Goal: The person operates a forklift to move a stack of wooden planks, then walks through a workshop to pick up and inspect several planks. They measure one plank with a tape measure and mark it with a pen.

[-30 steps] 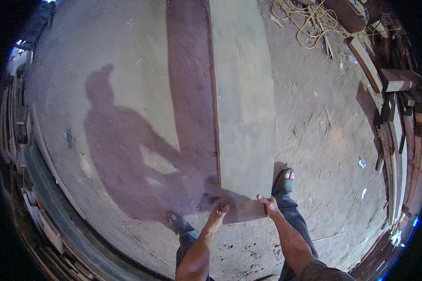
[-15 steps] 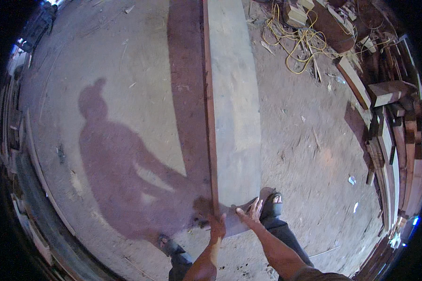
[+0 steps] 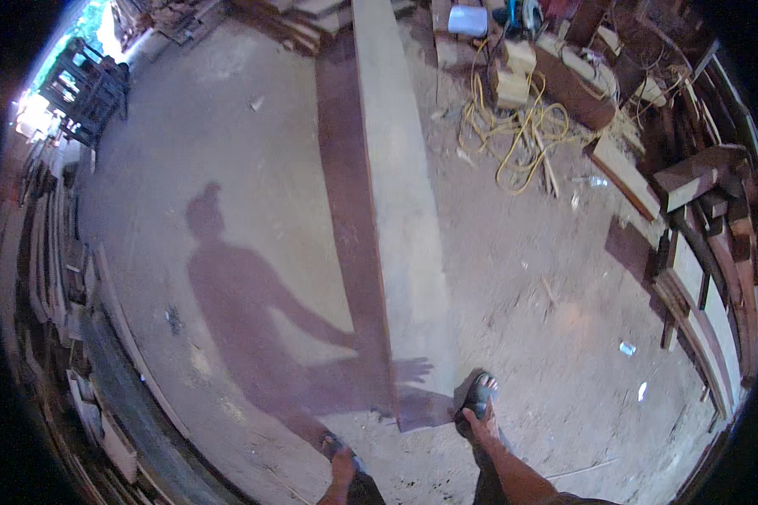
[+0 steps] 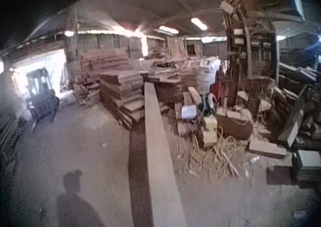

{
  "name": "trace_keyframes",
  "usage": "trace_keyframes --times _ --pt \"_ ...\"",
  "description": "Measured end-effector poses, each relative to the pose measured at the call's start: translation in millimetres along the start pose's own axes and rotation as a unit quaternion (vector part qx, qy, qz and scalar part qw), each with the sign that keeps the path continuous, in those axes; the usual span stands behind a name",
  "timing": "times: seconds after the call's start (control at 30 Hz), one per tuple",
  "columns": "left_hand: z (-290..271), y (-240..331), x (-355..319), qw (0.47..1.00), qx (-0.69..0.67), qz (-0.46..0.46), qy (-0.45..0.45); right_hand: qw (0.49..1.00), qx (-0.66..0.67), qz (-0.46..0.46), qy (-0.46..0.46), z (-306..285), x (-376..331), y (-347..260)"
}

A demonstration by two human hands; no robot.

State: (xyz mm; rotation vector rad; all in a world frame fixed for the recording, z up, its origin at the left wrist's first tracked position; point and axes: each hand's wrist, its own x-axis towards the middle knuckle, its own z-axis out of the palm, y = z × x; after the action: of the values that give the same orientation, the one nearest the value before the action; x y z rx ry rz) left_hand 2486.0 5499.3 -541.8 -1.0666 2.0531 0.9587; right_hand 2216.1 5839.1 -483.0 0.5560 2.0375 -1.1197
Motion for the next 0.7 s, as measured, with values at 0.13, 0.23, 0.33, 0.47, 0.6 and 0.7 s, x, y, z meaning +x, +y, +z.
trace_keyframes --times 0.13,0.23,0.33,0.47,0.6,0.7 --pt "-66 16 -86 0.993 0.018 -0.084 0.087 0.999 0.05 0.008 0.012 -92 -12 -27" --pt "-135 180 -180 0.985 -0.006 -0.149 0.088 0.998 0.051 0.022 -0.009 -205 -50 -114" --pt "-120 211 -211 0.989 -0.018 -0.12 0.082 0.993 0.085 -0.046 0.067 -275 -32 -82" --pt "-75 231 -166 0.999 -0.021 -0.033 0.017 0.982 0.075 -0.029 0.17 -368 -49 -96" --pt "-42 245 -158 0.987 -0.126 -0.099 0.012 0.981 0.113 -0.02 0.157 -390 -23 -109" --pt "-48 304 -142 0.994 -0.108 -0.033 -0.01 0.99 0.108 0.026 0.084 -399 12 -130"
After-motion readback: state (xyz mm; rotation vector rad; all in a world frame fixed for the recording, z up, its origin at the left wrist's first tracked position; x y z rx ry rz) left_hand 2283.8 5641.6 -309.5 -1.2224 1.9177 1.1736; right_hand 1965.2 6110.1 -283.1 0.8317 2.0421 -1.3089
